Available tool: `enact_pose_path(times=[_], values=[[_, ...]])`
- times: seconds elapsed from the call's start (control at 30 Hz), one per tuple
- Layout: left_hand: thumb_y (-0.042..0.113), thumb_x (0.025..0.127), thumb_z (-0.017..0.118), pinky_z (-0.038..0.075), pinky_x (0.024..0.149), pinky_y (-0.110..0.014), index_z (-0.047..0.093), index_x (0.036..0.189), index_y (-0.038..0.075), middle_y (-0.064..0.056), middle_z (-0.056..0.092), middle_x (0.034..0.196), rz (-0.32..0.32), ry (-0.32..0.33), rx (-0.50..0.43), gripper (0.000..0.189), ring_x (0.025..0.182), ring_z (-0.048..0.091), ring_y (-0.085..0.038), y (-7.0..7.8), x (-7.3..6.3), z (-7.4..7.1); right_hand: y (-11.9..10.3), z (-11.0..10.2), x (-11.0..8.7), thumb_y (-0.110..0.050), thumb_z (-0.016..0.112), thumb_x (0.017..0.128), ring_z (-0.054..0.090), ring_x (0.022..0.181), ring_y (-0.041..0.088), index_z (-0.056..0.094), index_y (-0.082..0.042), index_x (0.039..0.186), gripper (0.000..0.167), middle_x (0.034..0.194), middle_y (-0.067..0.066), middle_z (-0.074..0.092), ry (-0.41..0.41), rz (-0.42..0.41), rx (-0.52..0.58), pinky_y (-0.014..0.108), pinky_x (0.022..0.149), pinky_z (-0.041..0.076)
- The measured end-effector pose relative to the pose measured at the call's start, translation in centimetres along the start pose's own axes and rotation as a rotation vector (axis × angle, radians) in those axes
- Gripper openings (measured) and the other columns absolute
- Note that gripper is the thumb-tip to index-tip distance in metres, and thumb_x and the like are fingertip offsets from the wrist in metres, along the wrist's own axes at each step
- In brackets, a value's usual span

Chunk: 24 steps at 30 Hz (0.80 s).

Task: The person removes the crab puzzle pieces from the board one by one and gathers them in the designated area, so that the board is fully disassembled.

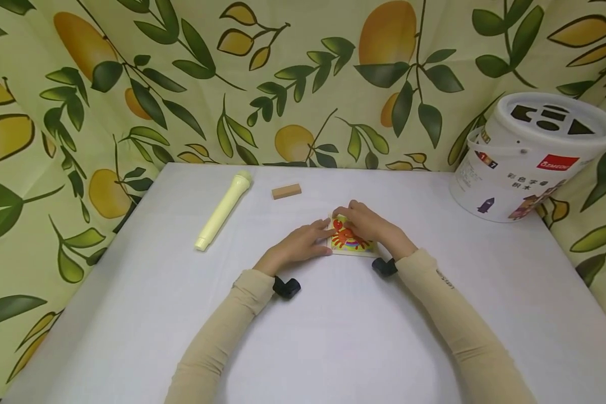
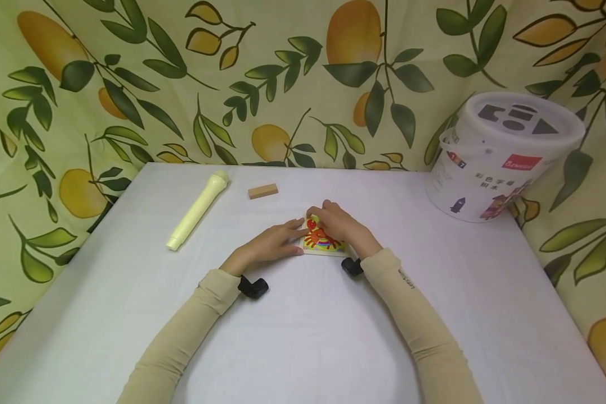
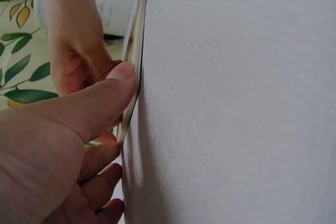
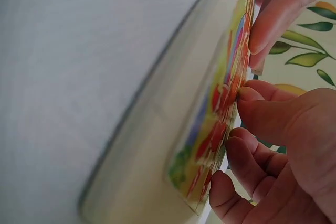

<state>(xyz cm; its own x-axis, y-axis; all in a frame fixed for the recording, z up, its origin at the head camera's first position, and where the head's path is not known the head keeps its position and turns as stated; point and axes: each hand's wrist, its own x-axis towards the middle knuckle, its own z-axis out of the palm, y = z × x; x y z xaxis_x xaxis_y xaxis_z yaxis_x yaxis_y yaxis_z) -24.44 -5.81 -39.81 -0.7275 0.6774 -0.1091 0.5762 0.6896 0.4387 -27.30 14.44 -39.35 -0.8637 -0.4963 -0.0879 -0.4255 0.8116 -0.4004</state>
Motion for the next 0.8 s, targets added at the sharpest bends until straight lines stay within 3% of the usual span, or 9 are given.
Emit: enact_pose_path(times=[0.3, 0.57, 0.7, 0.8], values=[[0.037, 0.087, 0.061, 0.027, 0.110, -0.044, 0.039, 0.140, 0.017, -0.009, 0.024, 0.152, -0.008, -0.018, -0.006, 0.061, 0.139, 0.026, -0.029, -0.2, 0.1, 0.1, 0.0, 0.0, 0.4, -0.002, 0.051, 0.089, 0.048, 0.091, 0.024, 0.048, -0.021, 0.120, 0.036, 0.100, 0.012, 0.047, -0.005, -0.009, 0.019, 0.039, 0.086, 0.050], [0.037, 0.088, 0.059, 0.028, 0.110, -0.043, 0.040, 0.140, 0.017, -0.010, 0.025, 0.152, -0.005, -0.013, 0.014, 0.059, 0.138, 0.027, -0.028, -0.2, 0.1, 0.2, 0.4, -0.4, 0.6, -0.003, 0.052, 0.090, 0.050, 0.095, 0.026, 0.046, -0.011, 0.122, 0.034, 0.106, 0.015, 0.050, -0.017, 0.023, 0.133, 0.045, 0.093, 0.046], [0.036, 0.088, 0.059, 0.028, 0.110, -0.043, 0.041, 0.139, 0.016, -0.011, 0.025, 0.151, -0.004, -0.007, 0.013, 0.058, 0.138, 0.026, -0.029, 0.0, 0.0, 0.1, 1.0, -0.6, 0.9, -0.008, 0.057, 0.088, 0.052, 0.087, 0.024, 0.054, -0.002, 0.113, 0.027, 0.100, 0.014, 0.057, 0.014, 0.072, 0.233, 0.035, 0.081, 0.049], [0.035, 0.088, 0.060, 0.027, 0.111, -0.043, 0.041, 0.139, 0.015, -0.011, 0.025, 0.151, -0.006, -0.004, 0.008, 0.058, 0.139, 0.026, -0.029, 0.1, 0.0, 0.1, 1.4, -0.6, 1.1, -0.010, 0.058, 0.089, 0.053, 0.082, 0.021, 0.059, -0.001, 0.105, 0.019, 0.096, 0.013, 0.060, 0.037, 0.095, 0.302, 0.027, 0.071, 0.049]])
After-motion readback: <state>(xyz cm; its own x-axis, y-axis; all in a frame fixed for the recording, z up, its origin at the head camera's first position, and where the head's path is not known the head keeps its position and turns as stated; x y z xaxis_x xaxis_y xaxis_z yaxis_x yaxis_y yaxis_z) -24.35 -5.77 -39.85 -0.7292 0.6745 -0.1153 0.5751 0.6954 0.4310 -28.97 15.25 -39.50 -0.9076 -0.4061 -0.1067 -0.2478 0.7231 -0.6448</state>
